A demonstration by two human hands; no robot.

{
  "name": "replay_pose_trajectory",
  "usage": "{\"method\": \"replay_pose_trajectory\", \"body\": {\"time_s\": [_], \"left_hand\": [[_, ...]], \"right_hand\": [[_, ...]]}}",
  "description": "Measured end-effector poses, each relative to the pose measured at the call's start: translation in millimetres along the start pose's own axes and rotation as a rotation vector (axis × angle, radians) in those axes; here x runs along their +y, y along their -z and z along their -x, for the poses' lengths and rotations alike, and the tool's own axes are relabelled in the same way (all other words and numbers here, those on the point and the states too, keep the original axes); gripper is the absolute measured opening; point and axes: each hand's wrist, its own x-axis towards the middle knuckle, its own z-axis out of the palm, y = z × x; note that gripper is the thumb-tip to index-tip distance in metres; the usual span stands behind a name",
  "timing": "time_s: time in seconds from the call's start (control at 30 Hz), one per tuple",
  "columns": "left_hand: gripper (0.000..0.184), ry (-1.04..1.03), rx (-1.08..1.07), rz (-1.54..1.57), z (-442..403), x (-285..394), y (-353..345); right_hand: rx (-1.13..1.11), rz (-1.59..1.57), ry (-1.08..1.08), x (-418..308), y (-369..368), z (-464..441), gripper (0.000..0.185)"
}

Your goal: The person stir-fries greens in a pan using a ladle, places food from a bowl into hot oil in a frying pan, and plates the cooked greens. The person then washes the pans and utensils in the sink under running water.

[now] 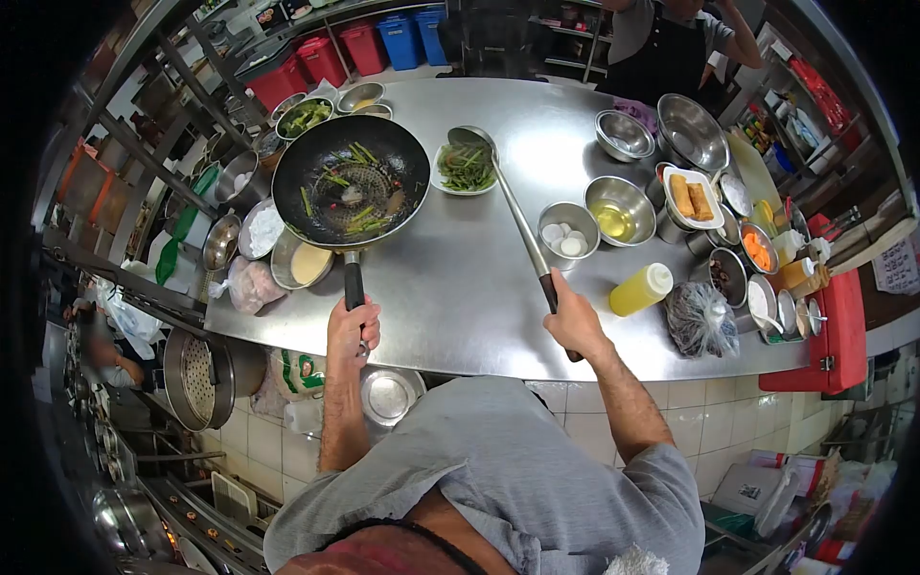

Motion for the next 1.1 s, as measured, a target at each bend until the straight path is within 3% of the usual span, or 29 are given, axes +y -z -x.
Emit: {"method": "replay_pose_trajectory", "body": {"time_s": [0.1,0.3,0.73,0.93,1.1], "left_hand": [[0.020,0.005,-0.018,-0.003,-4,-2,0],[0.020,-0.013,-0.005,-0.064,-9,-3,-6],[0.020,-0.014,-0.032,-0.102,-33,-9,-15],[0.021,0.010,-0.050,-0.085,-46,-18,-15],[0.020,0.003,-0.135,-0.082,-55,-21,-37]], "right_hand": [[-0.004,0.273,-0.049,-6,-4,1,0.074],[0.079,0.351,0.030,2,-9,4,0.074],[0.081,0.196,0.033,-7,15,16,0.075],[0.219,0.172,0.199,-24,36,23,0.073],[0.096,0.273,0.163,-58,42,2,0.070]]}}
